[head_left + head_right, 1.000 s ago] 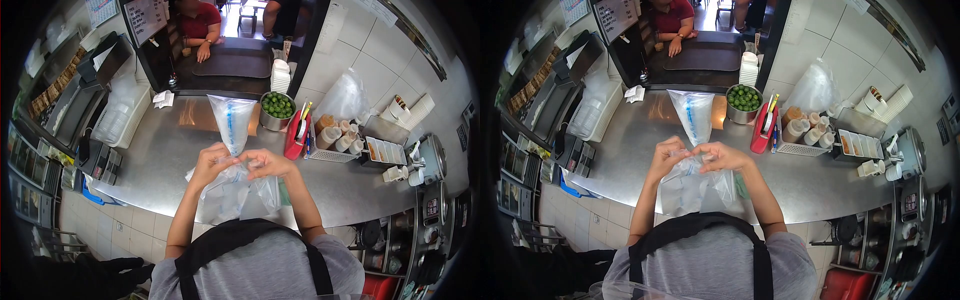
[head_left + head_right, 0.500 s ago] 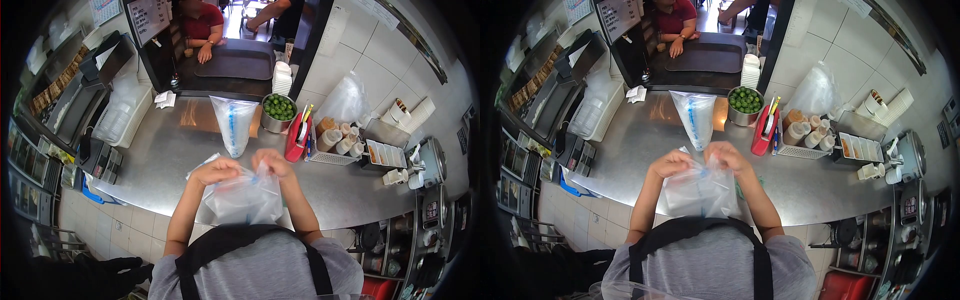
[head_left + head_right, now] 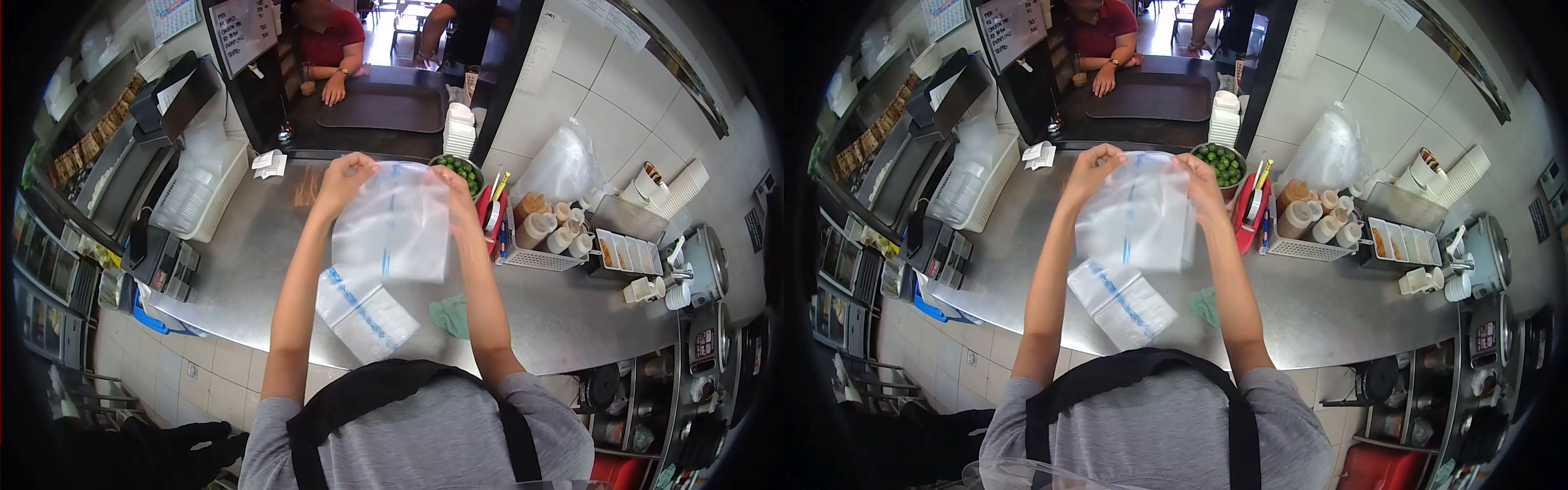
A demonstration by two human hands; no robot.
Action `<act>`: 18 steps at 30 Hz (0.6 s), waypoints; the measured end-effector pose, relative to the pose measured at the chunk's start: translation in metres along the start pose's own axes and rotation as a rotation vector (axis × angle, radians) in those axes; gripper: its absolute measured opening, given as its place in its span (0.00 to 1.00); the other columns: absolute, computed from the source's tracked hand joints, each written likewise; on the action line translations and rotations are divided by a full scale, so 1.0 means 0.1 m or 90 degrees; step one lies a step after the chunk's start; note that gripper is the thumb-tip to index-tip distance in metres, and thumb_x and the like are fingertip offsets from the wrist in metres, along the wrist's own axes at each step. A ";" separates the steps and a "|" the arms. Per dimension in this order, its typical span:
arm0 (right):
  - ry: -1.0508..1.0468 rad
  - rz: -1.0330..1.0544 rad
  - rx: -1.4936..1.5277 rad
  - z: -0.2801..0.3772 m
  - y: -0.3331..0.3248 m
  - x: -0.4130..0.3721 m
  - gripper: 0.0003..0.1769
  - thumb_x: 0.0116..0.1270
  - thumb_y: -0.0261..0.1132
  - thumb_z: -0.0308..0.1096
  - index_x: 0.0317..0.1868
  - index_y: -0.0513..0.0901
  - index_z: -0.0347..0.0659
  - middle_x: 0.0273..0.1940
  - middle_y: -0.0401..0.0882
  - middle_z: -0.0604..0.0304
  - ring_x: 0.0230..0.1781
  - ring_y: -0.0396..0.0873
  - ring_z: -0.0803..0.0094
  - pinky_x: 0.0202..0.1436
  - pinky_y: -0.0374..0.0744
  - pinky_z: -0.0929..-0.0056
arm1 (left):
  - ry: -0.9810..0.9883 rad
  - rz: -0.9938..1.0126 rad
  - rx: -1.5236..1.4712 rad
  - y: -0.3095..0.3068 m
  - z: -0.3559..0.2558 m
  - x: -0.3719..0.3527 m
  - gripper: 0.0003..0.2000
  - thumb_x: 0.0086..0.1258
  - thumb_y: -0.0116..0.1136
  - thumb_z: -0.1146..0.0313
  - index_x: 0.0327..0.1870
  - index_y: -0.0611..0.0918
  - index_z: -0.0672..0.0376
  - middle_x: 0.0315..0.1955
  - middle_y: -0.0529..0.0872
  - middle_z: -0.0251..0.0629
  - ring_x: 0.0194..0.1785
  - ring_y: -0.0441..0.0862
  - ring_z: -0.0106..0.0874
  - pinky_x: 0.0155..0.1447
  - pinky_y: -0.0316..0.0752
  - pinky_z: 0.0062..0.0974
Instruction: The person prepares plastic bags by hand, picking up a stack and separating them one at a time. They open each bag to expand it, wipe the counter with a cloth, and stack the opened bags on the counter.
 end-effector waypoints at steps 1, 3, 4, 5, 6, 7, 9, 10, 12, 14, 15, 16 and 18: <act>-0.016 -0.012 -0.013 -0.12 -0.01 0.11 0.05 0.63 0.54 0.28 0.32 0.76 0.40 0.23 0.73 0.70 0.18 0.65 0.85 0.15 0.61 0.83 | 0.045 -0.083 0.078 -0.04 0.20 0.11 0.06 0.61 0.59 0.64 0.30 0.80 0.55 0.24 0.78 0.24 0.26 0.72 0.14 0.28 0.67 0.14; 0.043 -0.125 -0.008 -0.38 0.02 0.21 0.06 0.61 0.52 0.24 0.29 0.75 0.40 0.21 0.70 0.69 0.17 0.65 0.84 0.15 0.60 0.82 | -0.010 -0.106 -0.021 0.02 0.92 0.27 0.06 0.61 0.57 0.64 0.33 0.80 0.56 0.25 0.79 0.26 0.26 0.72 0.16 0.27 0.66 0.14; 0.075 -0.182 -0.005 -0.49 0.01 0.23 0.07 0.60 0.51 0.23 0.27 0.74 0.41 0.20 0.69 0.69 0.17 0.64 0.84 0.15 0.60 0.81 | -0.040 -0.116 -0.071 0.03 0.97 0.26 0.07 0.62 0.56 0.64 0.35 0.79 0.56 0.25 0.79 0.27 0.25 0.72 0.17 0.26 0.66 0.14; 0.103 -0.178 -0.010 -0.56 0.00 0.27 0.07 0.59 0.50 0.23 0.27 0.74 0.40 0.20 0.68 0.69 0.16 0.64 0.84 0.15 0.59 0.81 | -0.124 -0.127 -0.121 0.05 1.06 0.25 0.06 0.62 0.54 0.66 0.36 0.79 0.57 0.24 0.78 0.29 0.24 0.71 0.17 0.24 0.64 0.15; 0.132 -0.174 -0.014 -0.64 -0.02 0.31 0.07 0.59 0.50 0.23 0.26 0.74 0.40 0.19 0.68 0.68 0.16 0.64 0.83 0.14 0.59 0.80 | -0.210 -0.138 -0.172 0.09 0.91 0.17 0.06 0.63 0.51 0.67 0.37 0.78 0.57 0.22 0.77 0.30 0.22 0.71 0.18 0.22 0.63 0.15; 0.163 -0.169 -0.020 -0.74 -0.05 0.34 0.07 0.59 0.50 0.23 0.25 0.73 0.40 0.19 0.67 0.68 0.16 0.63 0.83 0.14 0.59 0.80 | -0.298 -0.149 -0.223 0.13 0.86 0.09 0.06 0.63 0.49 0.68 0.38 0.77 0.57 0.20 0.76 0.32 0.20 0.70 0.19 0.20 0.61 0.15; 0.225 -0.092 -0.076 -1.27 -0.41 0.50 0.06 0.60 0.50 0.27 0.28 0.73 0.40 0.19 0.67 0.65 0.15 0.64 0.80 0.14 0.59 0.78 | -0.388 -0.021 -0.313 0.16 1.54 0.21 0.08 0.63 0.39 0.73 0.37 0.74 0.57 0.15 0.70 0.32 0.13 0.64 0.20 0.12 0.51 0.17; 0.261 -0.072 -0.100 -1.79 -0.74 0.62 0.05 0.61 0.50 0.29 0.30 0.73 0.41 0.19 0.67 0.64 0.15 0.64 0.78 0.13 0.60 0.78 | -0.419 -0.057 -0.295 0.23 1.34 0.13 0.08 0.63 0.39 0.74 0.36 0.74 0.57 0.14 0.68 0.31 0.12 0.62 0.19 0.12 0.48 0.17; 0.223 -0.129 -0.270 -1.31 -0.39 0.38 0.07 0.61 0.51 0.30 0.33 0.73 0.35 0.21 0.72 0.59 0.19 0.70 0.72 0.19 0.67 0.71 | -0.426 -0.059 -0.283 0.32 1.30 -0.05 0.08 0.64 0.38 0.74 0.37 0.74 0.57 0.15 0.69 0.32 0.09 0.59 0.18 0.10 0.43 0.18; 0.059 -0.170 -0.474 -1.62 -0.51 0.17 0.08 0.62 0.52 0.32 0.35 0.73 0.34 0.24 0.74 0.57 0.20 0.72 0.71 0.22 0.70 0.70 | -0.387 -0.104 -0.256 0.52 1.82 -0.24 0.08 0.65 0.39 0.71 0.40 0.74 0.58 0.17 0.73 0.36 0.12 0.65 0.24 0.13 0.54 0.23; -0.026 -0.190 -0.575 -1.77 -0.58 0.15 0.09 0.62 0.52 0.32 0.36 0.73 0.34 0.26 0.76 0.56 0.21 0.72 0.71 0.24 0.71 0.70 | -0.367 -0.127 -0.243 0.58 1.99 -0.30 0.09 0.65 0.40 0.70 0.41 0.73 0.59 0.18 0.75 0.38 0.14 0.68 0.27 0.15 0.59 0.25; -0.006 -0.198 -0.549 -1.89 -0.63 0.09 0.10 0.62 0.53 0.33 0.37 0.73 0.34 0.27 0.76 0.56 0.22 0.73 0.72 0.26 0.71 0.70 | -0.329 -0.163 -0.119 0.61 2.01 -0.40 0.09 0.66 0.41 0.69 0.43 0.73 0.59 0.20 0.76 0.40 0.17 0.70 0.32 0.21 0.64 0.28; 0.034 -0.213 -0.496 -2.02 -0.66 -0.02 0.11 0.61 0.55 0.33 0.39 0.73 0.34 0.28 0.77 0.55 0.24 0.75 0.72 0.29 0.72 0.71 | -0.247 -0.231 0.128 0.64 1.93 -0.54 0.12 0.66 0.43 0.66 0.46 0.72 0.60 0.23 0.79 0.45 0.23 0.75 0.40 0.32 0.72 0.35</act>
Point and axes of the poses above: each hand's wrist, its own x-axis towards the middle knuckle, its own y-axis out of the palm, z = x × y, the point moved 4 cm from there along x, towards the middle knuckle
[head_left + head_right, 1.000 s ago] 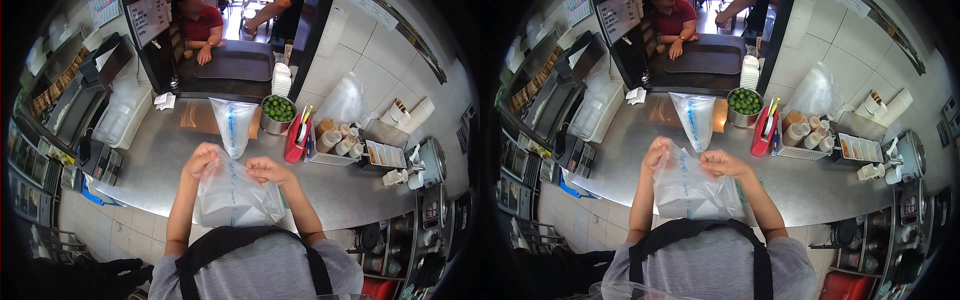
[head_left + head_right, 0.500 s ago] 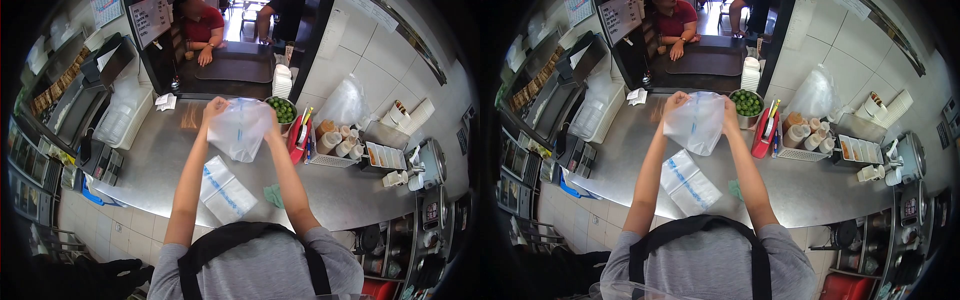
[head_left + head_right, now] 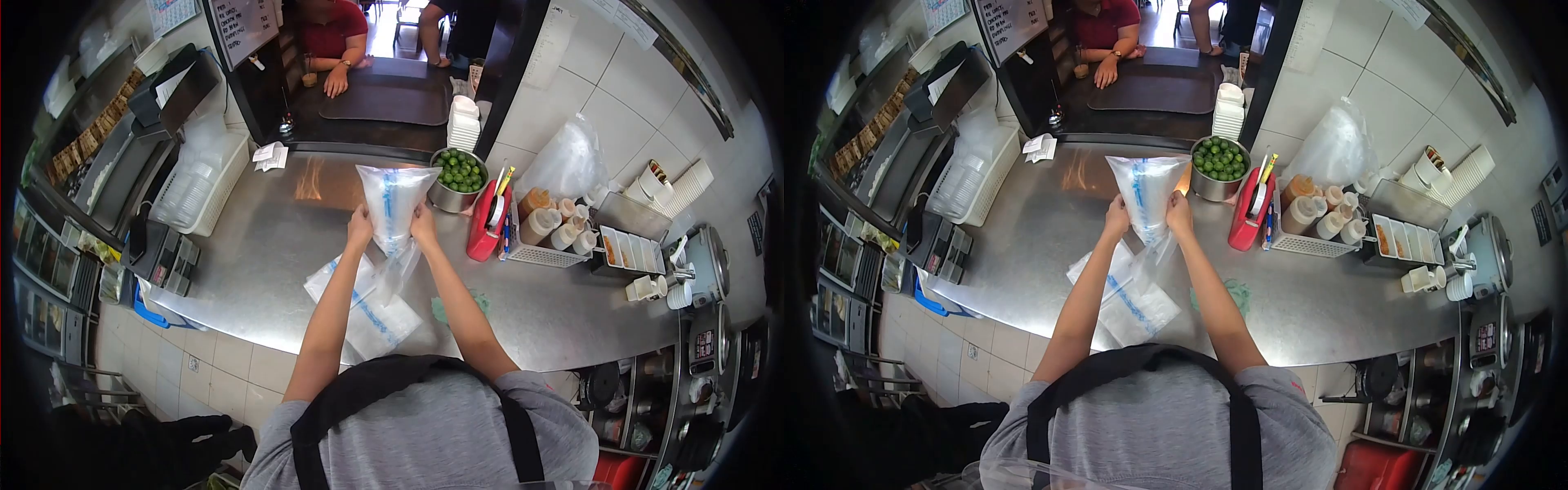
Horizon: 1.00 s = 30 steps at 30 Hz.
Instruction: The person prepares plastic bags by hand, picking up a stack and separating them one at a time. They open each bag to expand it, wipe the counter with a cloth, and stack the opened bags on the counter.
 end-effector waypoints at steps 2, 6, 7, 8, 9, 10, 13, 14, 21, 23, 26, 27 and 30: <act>0.063 0.051 0.054 -0.03 -0.03 -0.05 0.11 0.63 0.53 0.34 0.39 0.74 0.34 0.28 0.78 0.57 0.26 0.76 0.71 0.29 0.72 0.71 | -0.014 0.011 0.009 -0.05 -0.05 -0.06 0.15 0.66 0.46 0.63 0.49 0.71 0.61 0.32 0.79 0.50 0.35 0.74 0.45 0.44 0.68 0.37; 0.297 0.095 0.335 0.27 -0.38 -0.25 0.16 0.69 0.48 0.38 0.40 0.76 0.34 0.32 0.79 0.59 0.35 0.78 0.69 0.33 0.72 0.72 | 0.014 -0.133 -0.040 -0.24 -0.26 -0.23 0.20 0.66 0.48 0.58 0.54 0.68 0.62 0.48 0.72 0.54 0.48 0.70 0.45 0.53 0.64 0.33; 0.265 0.108 0.402 0.43 -0.50 -0.32 0.18 0.70 0.46 0.40 0.43 0.75 0.34 0.38 0.78 0.57 0.40 0.77 0.68 0.38 0.72 0.73 | 0.030 -0.133 -0.044 -0.36 -0.43 -0.38 0.21 0.66 0.48 0.56 0.55 0.68 0.61 0.48 0.70 0.49 0.51 0.67 0.41 0.52 0.65 0.31; 0.235 0.122 0.468 0.59 -0.62 -0.41 0.20 0.70 0.45 0.41 0.46 0.74 0.33 0.43 0.77 0.56 0.44 0.76 0.68 0.42 0.72 0.74 | 0.042 -0.131 -0.048 -0.52 -0.67 -0.58 0.22 0.66 0.48 0.54 0.56 0.68 0.59 0.48 0.69 0.44 0.53 0.64 0.38 0.51 0.66 0.28; 0.209 0.136 0.531 0.76 -0.73 -0.48 0.22 0.71 0.44 0.43 0.49 0.74 0.32 0.48 0.76 0.54 0.48 0.75 0.68 0.47 0.71 0.75 | 0.078 -0.088 -0.058 -0.60 -0.89 -0.76 0.22 0.66 0.48 0.54 0.55 0.68 0.60 0.49 0.68 0.46 0.53 0.65 0.38 0.53 0.64 0.28; 0.192 0.162 0.558 0.94 -0.81 -0.53 0.23 0.71 0.44 0.44 0.51 0.72 0.32 0.50 0.75 0.53 0.51 0.73 0.67 0.49 0.70 0.74 | 0.110 -0.044 -0.067 -0.66 -1.08 -0.95 0.22 0.67 0.48 0.55 0.54 0.69 0.62 0.51 0.68 0.48 0.53 0.66 0.37 0.55 0.62 0.27; 0.148 0.218 0.625 1.44 -0.98 -0.71 0.26 0.71 0.43 0.46 0.55 0.68 0.29 0.56 0.70 0.50 0.58 0.68 0.64 0.58 0.65 0.72 | 0.091 0.155 -0.182 -0.60 -1.13 -1.17 0.20 0.66 0.51 0.56 0.50 0.73 0.64 0.49 0.72 0.46 0.50 0.69 0.31 0.54 0.63 0.25; 0.129 0.223 0.638 1.58 -1.02 -0.75 0.27 0.71 0.42 0.46 0.57 0.67 0.29 0.57 0.68 0.49 0.60 0.66 0.63 0.61 0.63 0.71 | 0.069 0.230 -0.237 -0.56 -1.13 -1.20 0.19 0.65 0.52 0.57 0.48 0.75 0.64 0.47 0.74 0.45 0.49 0.71 0.28 0.53 0.64 0.24; 0.020 0.232 0.604 1.86 -1.09 -0.83 0.28 0.71 0.41 0.47 0.58 0.65 0.28 0.59 0.65 0.45 0.64 0.60 0.61 0.67 0.57 0.68 | -0.050 0.309 -0.412 -0.59 -1.32 -1.26 0.07 0.60 0.60 0.72 0.37 0.81 0.65 0.28 0.82 0.32 0.34 0.76 0.18 0.42 0.69 0.16; 0.016 0.209 0.587 1.80 -1.10 -0.84 0.28 0.72 0.40 0.46 0.57 0.66 0.28 0.58 0.67 0.48 0.62 0.63 0.63 0.64 0.60 0.69 | 0.007 0.220 -0.399 -0.68 -1.39 -1.23 0.05 0.58 0.61 0.74 0.35 0.82 0.64 0.27 0.82 0.33 0.34 0.76 0.18 0.42 0.69 0.15; 0.029 0.219 0.552 1.76 -1.15 -0.88 0.24 0.71 0.46 0.42 0.56 0.69 0.30 0.55 0.70 0.51 0.58 0.67 0.68 0.60 0.64 0.71 | -0.008 0.119 -0.453 -0.76 -1.35 -1.16 0.04 0.56 0.62 0.75 0.31 0.83 0.63 0.28 0.82 0.32 0.33 0.75 0.18 0.41 0.68 0.15; 0.037 0.230 0.539 1.75 -1.15 -0.89 0.22 0.70 0.48 0.40 0.56 0.70 0.30 0.54 0.71 0.53 0.56 0.68 0.69 0.59 0.66 0.72 | 0.003 0.128 -0.438 -0.76 -1.36 -1.15 0.03 0.57 0.62 0.75 0.31 0.83 0.63 0.28 0.82 0.31 0.33 0.75 0.18 0.40 0.68 0.16; -0.091 0.253 0.326 1.80 -1.14 -0.89 0.20 0.63 0.60 0.33 0.55 0.72 0.35 0.50 0.74 0.58 0.48 0.71 0.76 0.53 0.69 0.76 | 0.068 0.132 -0.349 -0.78 -1.49 -1.14 0.04 0.59 0.60 0.72 0.28 0.83 0.62 0.25 0.80 0.29 0.31 0.72 0.18 0.37 0.65 0.17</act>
Point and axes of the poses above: each hand's wrist, its own x-axis towards the middle knuckle, its own y-axis out of the palm, z = x × y, the point moved 4 cm from there along x, towards the middle knuckle
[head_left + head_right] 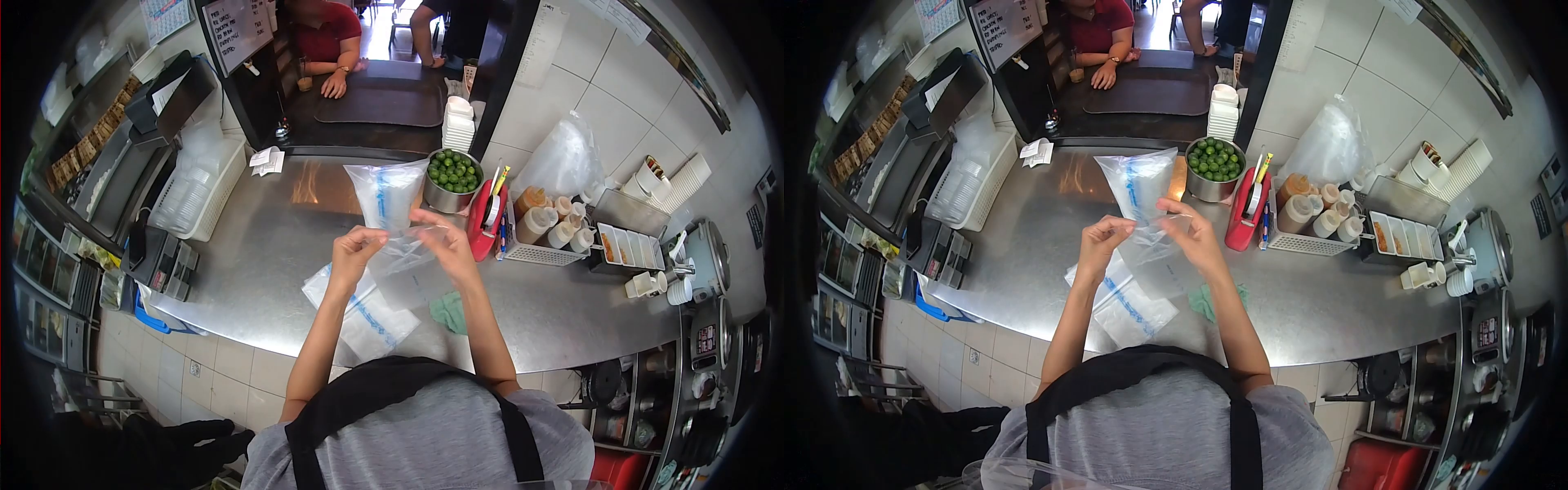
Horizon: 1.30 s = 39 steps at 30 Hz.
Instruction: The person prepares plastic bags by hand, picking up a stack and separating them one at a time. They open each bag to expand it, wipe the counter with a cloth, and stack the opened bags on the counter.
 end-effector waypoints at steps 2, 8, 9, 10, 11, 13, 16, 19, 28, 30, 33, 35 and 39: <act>0.007 0.012 -0.024 0.04 0.05 0.02 0.21 0.57 0.64 0.29 0.53 0.74 0.37 0.48 0.75 0.60 0.46 0.72 0.76 0.51 0.69 0.77 | 0.072 0.000 0.124 0.09 -0.15 -0.02 0.07 0.61 0.58 0.69 0.25 0.82 0.61 0.21 0.77 0.26 0.27 0.67 0.17 0.33 0.61 0.18; 0.200 0.209 0.115 -0.06 0.13 -0.02 0.13 0.51 0.69 0.29 0.39 0.81 0.37 0.38 0.77 0.64 0.37 0.72 0.81 0.40 0.70 0.81 | 0.243 0.043 0.332 0.12 -0.32 0.02 0.13 0.65 0.54 0.65 0.21 0.80 0.62 0.17 0.74 0.27 0.24 0.67 0.21 0.31 0.63 0.21; 0.223 0.265 0.131 -0.11 0.12 -0.05 0.11 0.51 0.69 0.29 0.36 0.82 0.37 0.37 0.77 0.63 0.37 0.72 0.81 0.39 0.70 0.82 | 0.136 0.068 0.165 0.10 -0.25 0.03 0.12 0.65 0.54 0.65 0.22 0.80 0.61 0.17 0.74 0.27 0.23 0.68 0.21 0.31 0.63 0.20; 0.229 0.337 0.148 -0.14 0.10 -0.08 0.10 0.52 0.69 0.29 0.34 0.81 0.36 0.35 0.77 0.64 0.36 0.72 0.81 0.38 0.70 0.82 | 0.028 0.093 -0.003 0.09 -0.17 0.04 0.12 0.65 0.55 0.65 0.23 0.80 0.60 0.17 0.74 0.27 0.23 0.68 0.20 0.30 0.63 0.19; 0.234 0.410 0.164 -0.17 0.08 -0.11 0.08 0.53 0.68 0.30 0.33 0.81 0.36 0.32 0.77 0.64 0.36 0.72 0.81 0.38 0.69 0.82 | -0.080 0.116 -0.171 0.09 -0.09 0.03 0.11 0.65 0.55 0.64 0.24 0.81 0.59 0.17 0.74 0.26 0.22 0.68 0.20 0.29 0.64 0.18; 0.188 0.409 0.220 -0.13 0.09 -0.09 0.07 0.55 0.66 0.31 0.31 0.81 0.36 0.29 0.76 0.64 0.35 0.73 0.80 0.37 0.70 0.82 | -0.175 0.305 -0.482 0.12 -0.03 -0.03 0.09 0.65 0.55 0.63 0.28 0.81 0.59 0.20 0.77 0.27 0.22 0.69 0.17 0.27 0.63 0.15; 0.091 0.256 0.383 -0.07 0.05 0.03 0.08 0.59 0.63 0.34 0.31 0.80 0.36 0.26 0.76 0.64 0.32 0.74 0.78 0.35 0.70 0.81 | -0.343 0.291 -0.409 0.16 0.04 -0.14 0.09 0.65 0.54 0.63 0.33 0.79 0.59 0.22 0.79 0.28 0.23 0.70 0.14 0.24 0.63 0.12; 0.139 0.224 0.554 -0.10 0.00 0.08 0.11 0.61 0.61 0.36 0.33 0.80 0.35 0.26 0.75 0.64 0.27 0.73 0.76 0.32 0.71 0.82 | -0.349 0.358 -0.316 0.17 0.12 -0.12 0.09 0.65 0.54 0.64 0.36 0.78 0.60 0.23 0.78 0.26 0.23 0.72 0.14 0.26 0.68 0.11; -0.017 -0.074 0.124 0.24 -0.21 0.88 0.05 0.61 0.60 0.28 0.32 0.79 0.34 0.24 0.76 0.64 0.21 0.71 0.81 0.24 0.68 0.82 | 0.031 0.143 0.004 -0.14 -0.41 0.98 0.03 0.60 0.56 0.72 0.32 0.79 0.60 0.25 0.79 0.28 0.26 0.74 0.18 0.31 0.71 0.16; -0.147 -0.204 -0.145 0.02 -0.24 1.10 0.04 0.60 0.59 0.25 0.30 0.79 0.33 0.23 0.75 0.65 0.22 0.69 0.82 0.24 0.68 0.81 | 0.110 0.082 0.080 -0.19 -0.16 1.18 0.03 0.59 0.56 0.73 0.33 0.79 0.59 0.25 0.79 0.28 0.27 0.75 0.19 0.31 0.72 0.17; -0.133 -0.226 -0.256 -0.48 -0.24 1.23 0.03 0.59 0.58 0.23 0.32 0.79 0.34 0.20 0.76 0.62 0.19 0.72 0.81 0.22 0.69 0.83 | 0.072 0.022 0.038 -0.25 0.47 1.40 0.06 0.59 0.53 0.75 0.36 0.78 0.58 0.26 0.78 0.28 0.27 0.75 0.21 0.33 0.72 0.19; 0.042 -0.209 -0.157 -0.66 -0.19 1.13 0.05 0.58 0.57 0.26 0.34 0.77 0.33 0.19 0.75 0.59 0.15 0.73 0.76 0.16 0.70 0.78 | -0.067 -0.002 -0.106 -0.36 1.09 1.55 0.08 0.59 0.50 0.75 0.40 0.76 0.57 0.24 0.76 0.27 0.26 0.74 0.24 0.33 0.72 0.20; 0.197 -0.183 -0.270 -1.46 -0.23 0.98 0.15 0.57 0.55 0.29 0.44 0.76 0.33 0.25 0.79 0.53 0.19 0.79 0.66 0.17 0.74 0.72 | -0.274 -0.030 -0.042 -0.32 1.26 1.16 0.09 0.59 0.50 0.72 0.40 0.76 0.54 0.23 0.76 0.30 0.24 0.74 0.26 0.31 0.71 0.21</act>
Point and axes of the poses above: each hand's wrist, its own x-axis towards the middle knuckle, its own y-axis out of the palm, z = x × y, the point moved 4 cm from there along x, towards the middle knuckle
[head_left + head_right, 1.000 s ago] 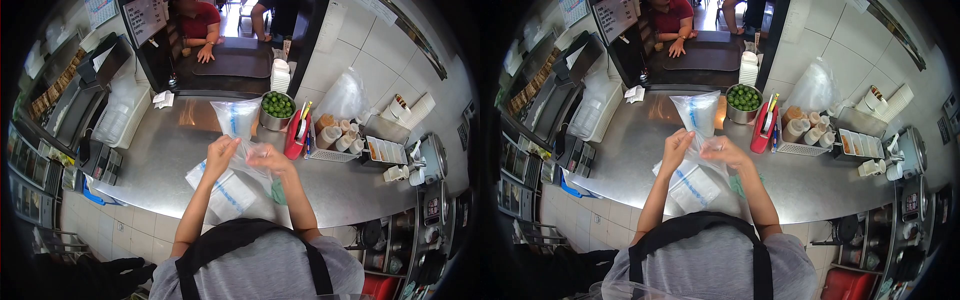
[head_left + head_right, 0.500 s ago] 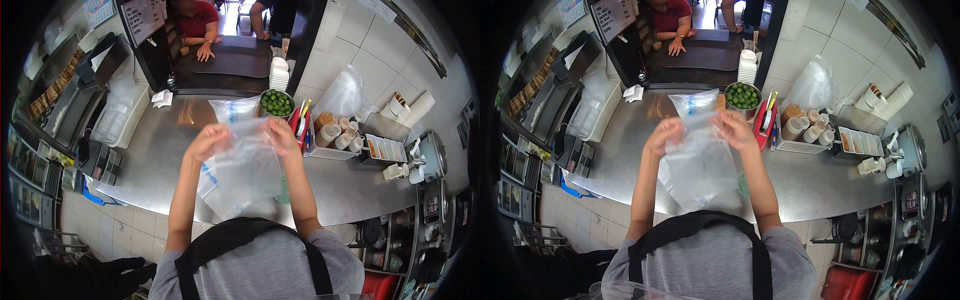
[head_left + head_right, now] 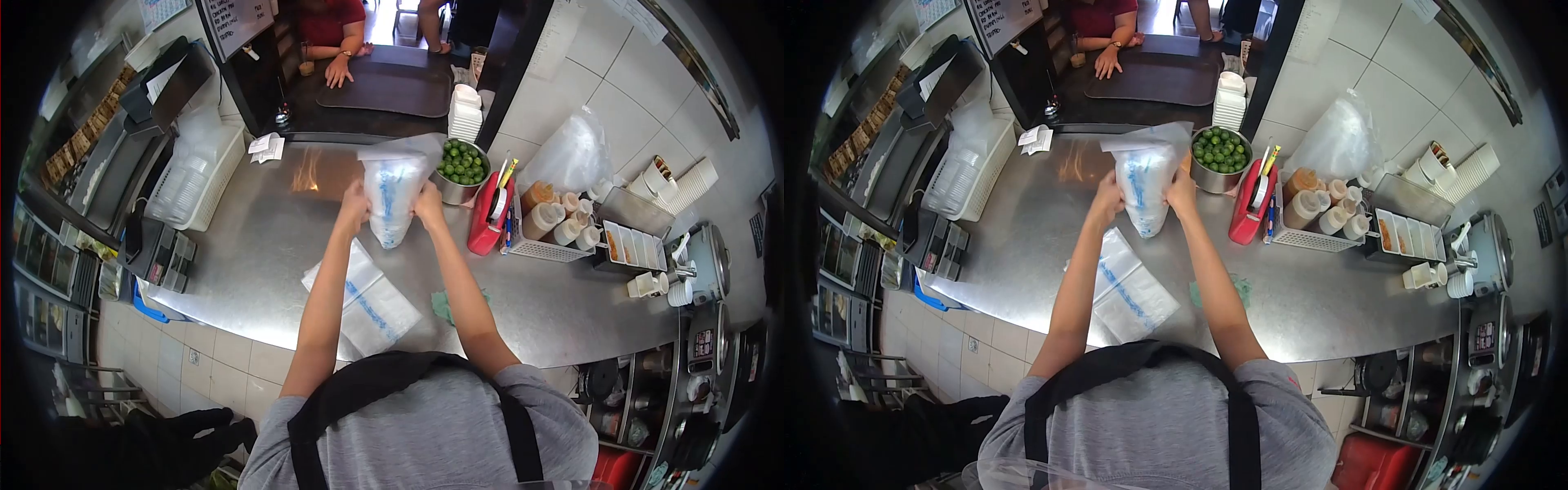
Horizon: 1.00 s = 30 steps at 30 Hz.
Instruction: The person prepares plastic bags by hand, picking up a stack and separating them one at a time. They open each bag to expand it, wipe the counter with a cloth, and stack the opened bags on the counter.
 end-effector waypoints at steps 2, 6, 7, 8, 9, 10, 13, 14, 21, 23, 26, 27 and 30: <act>-0.039 -0.014 -0.122 -0.32 0.11 0.03 0.16 0.57 0.55 0.29 0.45 0.76 0.32 0.30 0.81 0.49 0.22 0.81 0.62 0.17 0.75 0.71 | -0.017 -0.080 0.082 -0.05 0.31 -0.03 0.08 0.59 0.48 0.74 0.39 0.76 0.56 0.22 0.77 0.33 0.23 0.74 0.25 0.29 0.71 0.21; -0.047 -0.018 -0.178 -0.29 0.10 -0.03 0.12 0.57 0.58 0.29 0.41 0.76 0.31 0.34 0.81 0.49 0.30 0.81 0.63 0.25 0.80 0.71 | 0.179 -0.249 0.287 0.03 0.22 -0.25 0.06 0.61 0.46 0.75 0.35 0.77 0.61 0.21 0.80 0.38 0.22 0.75 0.23 0.26 0.70 0.21; 0.006 -0.007 -0.083 -0.36 0.09 -0.11 0.11 0.57 0.58 0.29 0.40 0.76 0.32 0.33 0.80 0.51 0.30 0.81 0.65 0.26 0.80 0.72 | 0.202 -0.250 0.231 0.02 0.23 -0.40 0.05 0.62 0.48 0.75 0.35 0.77 0.62 0.23 0.80 0.39 0.23 0.75 0.24 0.28 0.71 0.22; 0.054 0.001 0.012 -0.39 0.06 -0.14 0.10 0.58 0.59 0.29 0.39 0.76 0.32 0.31 0.80 0.53 0.30 0.81 0.67 0.27 0.80 0.74 | 0.231 -0.252 0.174 0.01 0.18 -0.51 0.05 0.62 0.49 0.74 0.35 0.77 0.62 0.24 0.80 0.40 0.24 0.76 0.26 0.29 0.72 0.24; 0.097 0.005 0.110 -0.37 0.02 -0.14 0.09 0.59 0.59 0.30 0.38 0.76 0.33 0.30 0.79 0.55 0.30 0.81 0.69 0.27 0.80 0.75 | 0.266 -0.252 0.117 0.00 0.13 -0.58 0.05 0.62 0.50 0.74 0.35 0.77 0.63 0.25 0.81 0.41 0.25 0.77 0.28 0.31 0.72 0.25; 0.112 0.000 0.172 -0.34 -0.04 -0.22 0.08 0.59 0.59 0.30 0.37 0.76 0.33 0.29 0.79 0.57 0.29 0.80 0.71 0.26 0.80 0.76 | 0.358 -0.255 0.215 -0.07 0.16 -0.69 0.05 0.61 0.53 0.73 0.35 0.78 0.63 0.27 0.81 0.39 0.27 0.78 0.28 0.32 0.72 0.25; 0.136 0.003 0.283 -0.43 -0.21 -0.68 0.07 0.61 0.60 0.31 0.35 0.76 0.35 0.27 0.76 0.61 0.26 0.79 0.76 0.24 0.79 0.79 | 0.468 -0.291 0.610 -0.35 0.38 -1.24 0.07 0.56 0.59 0.72 0.35 0.80 0.61 0.38 0.80 0.37 0.43 0.77 0.36 0.47 0.70 0.33; 0.133 0.015 0.273 -0.50 -0.21 -0.81 0.07 0.62 0.60 0.32 0.35 0.77 0.36 0.27 0.76 0.62 0.26 0.78 0.77 0.24 0.78 0.80 | 0.457 -0.326 0.685 -0.39 0.48 -1.39 0.07 0.55 0.59 0.72 0.34 0.80 0.60 0.41 0.79 0.37 0.47 0.74 0.37 0.51 0.67 0.35; 0.016 0.192 0.191 -0.53 0.18 -1.33 0.11 0.58 0.64 0.31 0.40 0.78 0.35 0.31 0.79 0.60 0.31 0.78 0.77 0.35 0.74 0.81 | 0.486 -0.336 0.797 -0.49 0.80 -1.59 0.06 0.49 0.61 0.71 0.28 0.79 0.56 0.51 0.73 0.36 0.58 0.64 0.42 0.59 0.55 0.43; -0.138 0.147 0.093 -0.31 0.24 -1.37 0.13 0.57 0.65 0.31 0.41 0.78 0.35 0.32 0.79 0.61 0.34 0.77 0.77 0.40 0.73 0.80 | 0.517 -0.318 0.785 -0.42 0.65 -1.66 0.06 0.49 0.61 0.72 0.28 0.78 0.56 0.50 0.74 0.36 0.58 0.64 0.42 0.59 0.55 0.44; -0.107 0.186 0.141 -0.11 0.28 -1.39 0.15 0.56 0.67 0.33 0.42 0.79 0.34 0.33 0.80 0.62 0.38 0.76 0.77 0.46 0.71 0.78 | 0.594 -0.305 0.754 -0.23 0.33 -1.81 0.07 0.48 0.62 0.72 0.27 0.76 0.57 0.49 0.74 0.38 0.58 0.64 0.42 0.59 0.54 0.44; -0.051 0.219 0.190 -0.10 0.30 -1.40 0.15 0.55 0.67 0.33 0.42 0.79 0.34 0.33 0.80 0.62 0.39 0.75 0.77 0.47 0.71 0.78 | 0.615 -0.299 0.746 -0.18 0.24 -1.86 0.07 0.49 0.62 0.72 0.27 0.77 0.57 0.49 0.74 0.39 0.57 0.65 0.43 0.60 0.54 0.45; -0.001 0.355 0.240 -0.05 0.24 -1.36 0.10 0.58 0.64 0.29 0.41 0.79 0.35 0.36 0.80 0.63 0.39 0.75 0.79 0.48 0.70 0.81 | 0.572 -0.356 0.589 -0.09 -0.07 -1.97 0.07 0.52 0.62 0.71 0.29 0.77 0.60 0.49 0.73 0.43 0.58 0.64 0.43 0.59 0.56 0.40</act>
Point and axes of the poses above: each hand's wrist, its own x-axis towards the middle knuckle, its own y-axis out of the palm, z = x × y, the point moved 4 cm from there along x, towards the middle knuckle
